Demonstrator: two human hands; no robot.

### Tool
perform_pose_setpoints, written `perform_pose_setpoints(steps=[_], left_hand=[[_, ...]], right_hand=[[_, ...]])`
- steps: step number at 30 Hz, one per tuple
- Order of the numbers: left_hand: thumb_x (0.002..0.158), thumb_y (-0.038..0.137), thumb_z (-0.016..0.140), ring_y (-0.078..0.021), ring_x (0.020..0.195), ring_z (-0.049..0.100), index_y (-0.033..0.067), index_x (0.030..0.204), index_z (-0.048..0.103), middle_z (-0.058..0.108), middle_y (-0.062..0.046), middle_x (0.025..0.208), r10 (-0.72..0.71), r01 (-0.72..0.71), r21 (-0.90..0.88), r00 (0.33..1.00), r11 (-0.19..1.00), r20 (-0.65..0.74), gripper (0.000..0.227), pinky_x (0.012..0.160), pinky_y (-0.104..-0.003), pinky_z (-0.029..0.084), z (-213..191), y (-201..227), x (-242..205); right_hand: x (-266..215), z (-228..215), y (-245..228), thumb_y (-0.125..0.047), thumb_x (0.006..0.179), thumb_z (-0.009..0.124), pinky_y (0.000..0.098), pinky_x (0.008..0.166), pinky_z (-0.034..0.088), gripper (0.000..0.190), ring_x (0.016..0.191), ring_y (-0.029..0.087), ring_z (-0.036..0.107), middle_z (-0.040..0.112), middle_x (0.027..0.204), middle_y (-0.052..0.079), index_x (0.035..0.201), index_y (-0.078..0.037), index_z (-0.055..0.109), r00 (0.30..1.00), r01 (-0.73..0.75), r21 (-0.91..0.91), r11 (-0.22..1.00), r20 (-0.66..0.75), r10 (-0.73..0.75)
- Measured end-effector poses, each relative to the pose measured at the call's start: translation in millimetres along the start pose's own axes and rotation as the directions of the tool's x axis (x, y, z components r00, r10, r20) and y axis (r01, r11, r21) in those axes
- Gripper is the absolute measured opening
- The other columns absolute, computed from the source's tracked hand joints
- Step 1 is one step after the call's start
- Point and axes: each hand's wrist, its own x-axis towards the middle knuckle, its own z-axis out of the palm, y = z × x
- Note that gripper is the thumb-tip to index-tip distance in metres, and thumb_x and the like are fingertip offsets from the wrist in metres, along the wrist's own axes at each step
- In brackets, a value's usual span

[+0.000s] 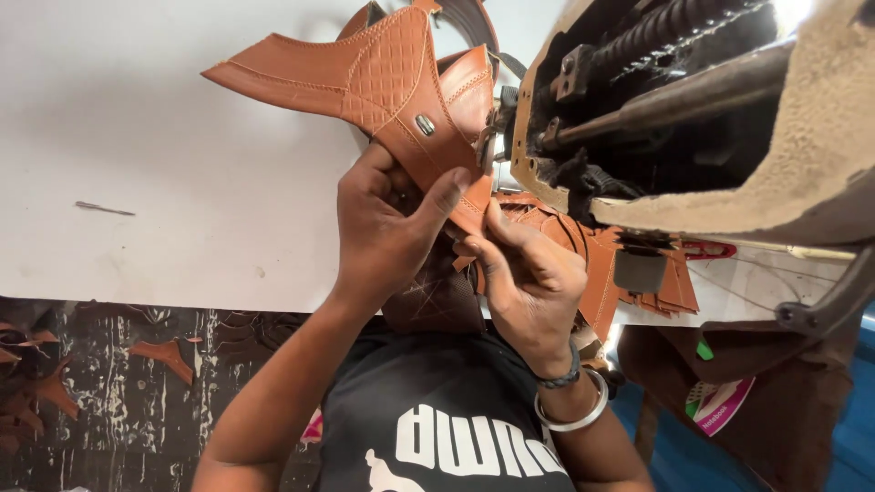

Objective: Stitching together leather components of shoes using an industrial sewing machine.

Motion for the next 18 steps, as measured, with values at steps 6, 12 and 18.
perform_pose_setpoints(steps=[6, 12, 18], left_hand=[[0.099, 0.005, 0.073, -0.0086, 0.095, 0.074, -0.0030, 0.119, 0.062, 0.078, -0.010, 0.106, 0.048, -0.048, 0.020, 0.999, 0.999, -0.009, 0.024, 0.082, -0.023, 0.061, 2.3, 2.5, 9.1], [0.100, 0.005, 0.072, -0.0082, 0.087, 0.074, -0.0029, 0.116, 0.062, 0.077, -0.009, 0.097, 0.080, -0.077, 0.072, 0.996, 0.994, -0.038, 0.021, 0.073, -0.022, 0.060, 2.0, 6.9, 10.0], [0.103, 0.005, 0.071, -0.0083, 0.087, 0.075, -0.0029, 0.115, 0.063, 0.077, -0.010, 0.096, 0.217, -0.211, 0.181, 0.976, 0.960, -0.013, 0.016, 0.073, -0.021, 0.061, 4.6, 6.9, 23.4]], right_hand=[[7.9, 5.4, -2.7, 0.009, 0.099, 0.067, 0.0261, 0.079, 0.064, 0.025, 0.089, 0.016, 0.076, 0.076, 0.102, 0.014, 0.124, 0.011, 0.067, 1.000, -0.020, 0.080, 0.997, -0.004, 0.020], [7.1, 12.2, -3.1, 0.010, 0.098, 0.070, 0.0242, 0.074, 0.064, 0.023, 0.085, 0.014, 0.075, 0.076, 0.099, 0.013, 0.121, 0.010, 0.069, 0.998, -0.039, 0.084, 0.996, -0.053, 0.043], [13.6, 4.9, -7.8, 0.010, 0.096, 0.074, 0.0209, 0.071, 0.056, 0.020, 0.078, 0.011, 0.070, 0.078, 0.095, 0.012, 0.116, 0.010, 0.073, 0.996, 0.054, -0.105, 0.993, -0.065, -0.061]])
